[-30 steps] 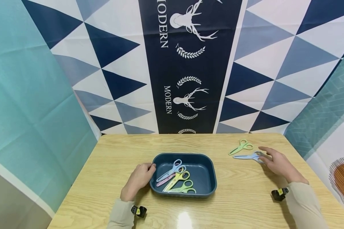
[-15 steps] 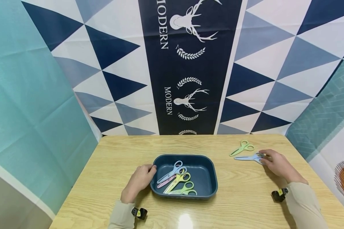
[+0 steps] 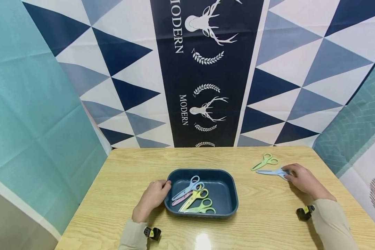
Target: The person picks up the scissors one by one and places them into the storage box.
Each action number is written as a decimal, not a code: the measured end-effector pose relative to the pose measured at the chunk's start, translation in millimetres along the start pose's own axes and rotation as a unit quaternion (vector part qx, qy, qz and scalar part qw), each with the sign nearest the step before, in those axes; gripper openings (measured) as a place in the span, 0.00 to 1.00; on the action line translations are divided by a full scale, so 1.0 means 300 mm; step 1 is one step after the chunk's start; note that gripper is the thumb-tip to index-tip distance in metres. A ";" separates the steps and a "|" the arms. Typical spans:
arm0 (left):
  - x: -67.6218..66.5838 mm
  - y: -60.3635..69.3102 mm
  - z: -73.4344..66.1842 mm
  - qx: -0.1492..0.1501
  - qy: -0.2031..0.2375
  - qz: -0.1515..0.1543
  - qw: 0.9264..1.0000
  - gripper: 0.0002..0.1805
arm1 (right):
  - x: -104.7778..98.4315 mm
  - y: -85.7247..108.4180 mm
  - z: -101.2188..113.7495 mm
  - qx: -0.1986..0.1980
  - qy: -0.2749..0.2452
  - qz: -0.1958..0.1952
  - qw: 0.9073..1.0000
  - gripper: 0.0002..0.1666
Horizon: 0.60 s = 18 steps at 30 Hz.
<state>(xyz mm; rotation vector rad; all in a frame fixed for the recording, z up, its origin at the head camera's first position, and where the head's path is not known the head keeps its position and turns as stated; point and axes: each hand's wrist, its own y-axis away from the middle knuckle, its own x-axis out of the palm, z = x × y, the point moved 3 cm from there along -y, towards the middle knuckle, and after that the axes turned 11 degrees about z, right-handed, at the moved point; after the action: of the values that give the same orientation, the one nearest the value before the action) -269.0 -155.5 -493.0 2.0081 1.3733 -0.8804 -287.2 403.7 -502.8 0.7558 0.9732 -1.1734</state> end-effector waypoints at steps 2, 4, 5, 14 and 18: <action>0.000 0.000 -0.001 -0.001 0.000 0.000 1.000 0.23 | 0.003 -0.004 -0.004 0.005 -0.001 0.005 1.000 0.18; 0.001 -0.001 -0.002 -0.003 0.001 0.000 1.000 0.23 | 0.003 -0.005 -0.005 0.013 0.000 0.011 1.000 0.18; 0.001 -0.002 -0.003 -0.003 0.001 0.000 1.000 0.23 | 0.003 -0.005 -0.005 0.017 0.001 0.014 1.000 0.18; 0.000 0.001 -0.004 0.002 -0.003 -0.008 1.000 0.22 | 0.001 -0.009 -0.002 0.027 0.008 0.033 0.999 0.20; 0.001 0.004 -0.003 0.000 0.000 -0.008 1.000 0.22 | -0.005 -0.011 0.008 0.023 0.012 0.032 0.999 0.19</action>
<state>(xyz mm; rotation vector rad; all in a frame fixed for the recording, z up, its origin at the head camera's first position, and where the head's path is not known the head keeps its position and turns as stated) -267.5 -155.0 -492.6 1.9987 1.3912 -0.8880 -289.9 401.5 -500.5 0.8343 0.9380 -1.1375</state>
